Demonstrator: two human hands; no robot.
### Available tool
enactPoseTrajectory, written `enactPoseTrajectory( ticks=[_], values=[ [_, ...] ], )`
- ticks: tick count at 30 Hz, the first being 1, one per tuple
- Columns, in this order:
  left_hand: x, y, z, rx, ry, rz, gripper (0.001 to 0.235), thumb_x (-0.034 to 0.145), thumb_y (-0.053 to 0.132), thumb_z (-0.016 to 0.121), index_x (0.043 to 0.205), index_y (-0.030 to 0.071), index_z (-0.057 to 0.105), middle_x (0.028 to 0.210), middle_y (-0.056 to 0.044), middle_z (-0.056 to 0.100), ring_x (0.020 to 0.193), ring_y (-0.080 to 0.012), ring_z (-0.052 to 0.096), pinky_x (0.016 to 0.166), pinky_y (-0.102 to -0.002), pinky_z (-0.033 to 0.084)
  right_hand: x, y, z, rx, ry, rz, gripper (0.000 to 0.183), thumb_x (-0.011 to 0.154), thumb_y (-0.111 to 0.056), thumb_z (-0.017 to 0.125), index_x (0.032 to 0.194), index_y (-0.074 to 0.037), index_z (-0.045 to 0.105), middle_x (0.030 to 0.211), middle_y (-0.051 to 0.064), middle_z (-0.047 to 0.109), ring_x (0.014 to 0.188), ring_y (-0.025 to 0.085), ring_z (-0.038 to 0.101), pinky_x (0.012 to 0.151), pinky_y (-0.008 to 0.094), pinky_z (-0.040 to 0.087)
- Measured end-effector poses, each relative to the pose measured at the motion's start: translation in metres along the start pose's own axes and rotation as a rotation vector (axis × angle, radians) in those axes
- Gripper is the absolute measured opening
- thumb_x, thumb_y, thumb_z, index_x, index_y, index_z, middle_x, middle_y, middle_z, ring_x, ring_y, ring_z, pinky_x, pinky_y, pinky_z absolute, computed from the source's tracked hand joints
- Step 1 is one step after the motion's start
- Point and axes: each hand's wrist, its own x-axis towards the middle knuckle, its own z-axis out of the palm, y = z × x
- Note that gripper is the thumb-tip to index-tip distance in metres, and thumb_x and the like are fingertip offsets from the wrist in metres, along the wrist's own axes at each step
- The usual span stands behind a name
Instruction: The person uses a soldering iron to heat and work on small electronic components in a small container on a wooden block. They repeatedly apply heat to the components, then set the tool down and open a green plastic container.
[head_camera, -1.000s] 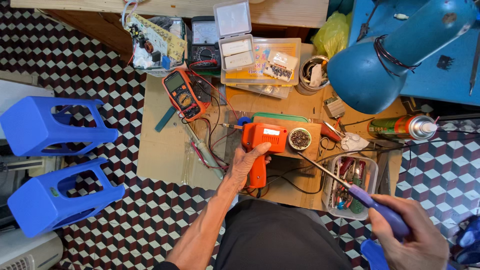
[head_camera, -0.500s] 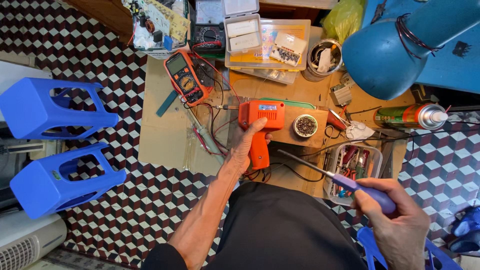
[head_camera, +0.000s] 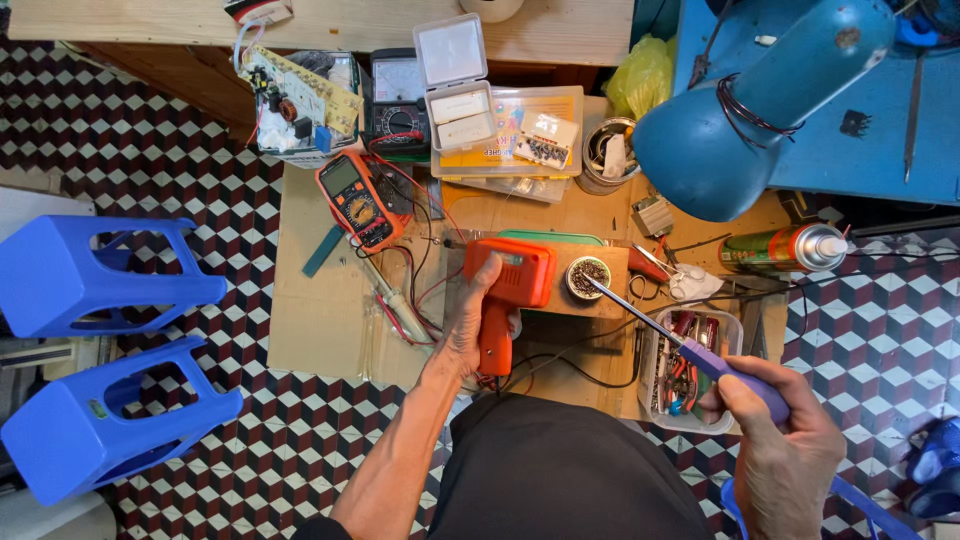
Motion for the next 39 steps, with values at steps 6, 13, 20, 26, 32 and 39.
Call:
enactPoseTrajectory(
  ticks=[6,13,20,26,32,39],
  values=[
    [-0.002,-0.018,-0.007,-0.411,-0.293,-0.184,0.065,0.091,0.068,0.058,0.114,0.007,0.062,0.075,-0.009,0.068,0.046,-0.0143,0.058,0.043,-0.027,0.048,0.004,-0.004,0.002,0.141,-0.066,0.100,0.025,0.096,0.000,0.065,0.120,0.009,0.066,0.092,0.019,0.067,0.080,0.021,0.067,0.070,0.034,0.055],
    [0.001,-0.048,-0.022,-0.856,-0.825,-0.373,0.051,0.102,0.042,0.064,0.120,-0.004,0.050,0.071,-0.008,0.058,0.046,-0.0106,0.052,0.046,-0.020,0.044,0.001,-0.021,0.013,-0.032,-0.123,0.038,0.022,0.093,0.001,0.065,0.113,0.009,0.067,0.095,0.020,0.067,0.079,0.022,0.069,0.067,0.036,0.061],
    [0.001,-0.044,-0.027,-0.835,-0.929,-0.434,0.053,0.102,0.045,0.066,0.117,-0.003,0.050,0.072,-0.011,0.062,0.044,-0.0105,0.052,0.043,-0.019,0.044,0.003,-0.028,0.023,-0.004,-0.196,0.014,0.024,0.091,0.001,0.066,0.114,0.006,0.068,0.100,0.018,0.067,0.082,0.020,0.071,0.072,0.034,0.064],
    [-0.002,-0.034,-0.020,-0.789,-0.977,-0.503,0.060,0.095,0.053,0.066,0.116,-0.001,0.051,0.069,-0.012,0.062,0.044,-0.0119,0.052,0.043,-0.022,0.041,0.006,-0.036,0.023,-0.116,-0.206,0.018,0.024,0.090,0.002,0.067,0.114,0.005,0.070,0.097,0.018,0.069,0.080,0.020,0.071,0.068,0.032,0.063],
    [-0.009,-0.019,-0.013,-0.693,-0.887,-0.464,0.060,0.103,0.056,0.062,0.124,0.000,0.056,0.084,-0.016,0.066,0.051,-0.0141,0.057,0.038,-0.020,0.042,0.026,-0.058,0.010,-0.548,-0.535,-0.522,0.039,0.083,-0.011,0.073,0.121,-0.007,0.066,0.114,0.010,0.071,0.098,0.018,0.072,0.077,0.029,0.061],
    [-0.013,-0.028,-0.022,-0.563,-0.615,-0.460,0.066,0.097,0.062,0.058,0.127,0.003,0.058,0.102,-0.017,0.066,0.056,-0.0212,0.064,0.033,-0.024,0.043,0.032,-0.042,0.000,-0.931,-0.535,-0.796,0.046,0.077,-0.014,0.079,0.122,-0.011,0.070,0.097,0.007,0.075,0.074,0.015,0.070,0.058,0.029,0.055]
  ],
)
